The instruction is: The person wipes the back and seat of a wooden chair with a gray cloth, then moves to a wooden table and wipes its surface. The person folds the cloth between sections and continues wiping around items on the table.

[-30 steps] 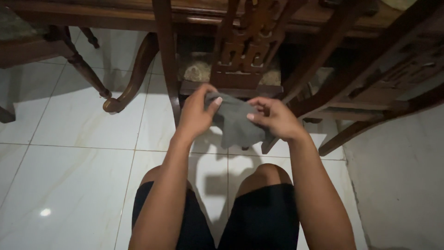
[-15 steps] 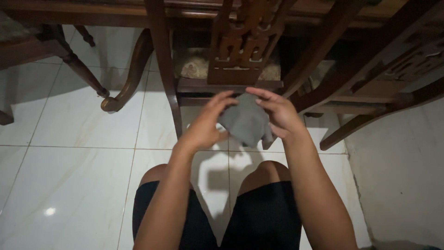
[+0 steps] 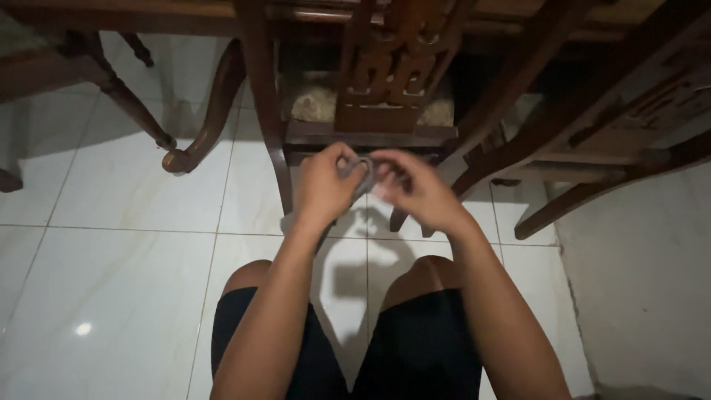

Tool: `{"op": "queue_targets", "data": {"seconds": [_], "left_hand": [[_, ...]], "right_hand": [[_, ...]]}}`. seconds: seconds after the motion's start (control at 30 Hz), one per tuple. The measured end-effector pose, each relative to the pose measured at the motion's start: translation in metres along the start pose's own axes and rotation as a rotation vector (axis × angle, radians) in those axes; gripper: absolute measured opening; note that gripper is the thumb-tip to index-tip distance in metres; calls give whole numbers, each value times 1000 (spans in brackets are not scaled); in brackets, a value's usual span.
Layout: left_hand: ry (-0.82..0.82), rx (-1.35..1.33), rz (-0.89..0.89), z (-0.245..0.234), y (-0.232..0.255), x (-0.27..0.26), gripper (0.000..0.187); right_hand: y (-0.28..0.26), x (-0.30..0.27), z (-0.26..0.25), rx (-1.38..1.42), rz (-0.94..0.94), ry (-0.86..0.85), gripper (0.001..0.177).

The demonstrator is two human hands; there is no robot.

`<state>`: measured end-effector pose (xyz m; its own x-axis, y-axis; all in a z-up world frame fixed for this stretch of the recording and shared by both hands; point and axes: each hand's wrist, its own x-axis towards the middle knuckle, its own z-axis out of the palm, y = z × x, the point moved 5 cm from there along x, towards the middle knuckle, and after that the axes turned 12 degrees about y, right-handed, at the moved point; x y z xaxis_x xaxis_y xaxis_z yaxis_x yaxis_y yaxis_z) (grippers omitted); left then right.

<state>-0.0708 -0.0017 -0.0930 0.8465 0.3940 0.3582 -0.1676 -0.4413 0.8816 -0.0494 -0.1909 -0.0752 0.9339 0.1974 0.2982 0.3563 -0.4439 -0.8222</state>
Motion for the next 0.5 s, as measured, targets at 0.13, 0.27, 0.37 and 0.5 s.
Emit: {"op": "queue_targets", "data": {"seconds": [0.13, 0.27, 0.37, 0.5], "left_hand": [[-118, 24, -42, 7, -8, 2, 22], [-270, -6, -73, -3, -4, 9, 23], [-391, 58, -50, -12, -7, 14, 27], [-445, 209, -53, -22, -2, 21, 30]], "right_hand": [[-27, -3, 20, -100, 47, -233, 67], [2, 3, 10, -188, 35, -112, 46], [6, 11, -7, -229, -39, -41, 27], [-4, 20, -23, -291, -243, -21, 22]]}}
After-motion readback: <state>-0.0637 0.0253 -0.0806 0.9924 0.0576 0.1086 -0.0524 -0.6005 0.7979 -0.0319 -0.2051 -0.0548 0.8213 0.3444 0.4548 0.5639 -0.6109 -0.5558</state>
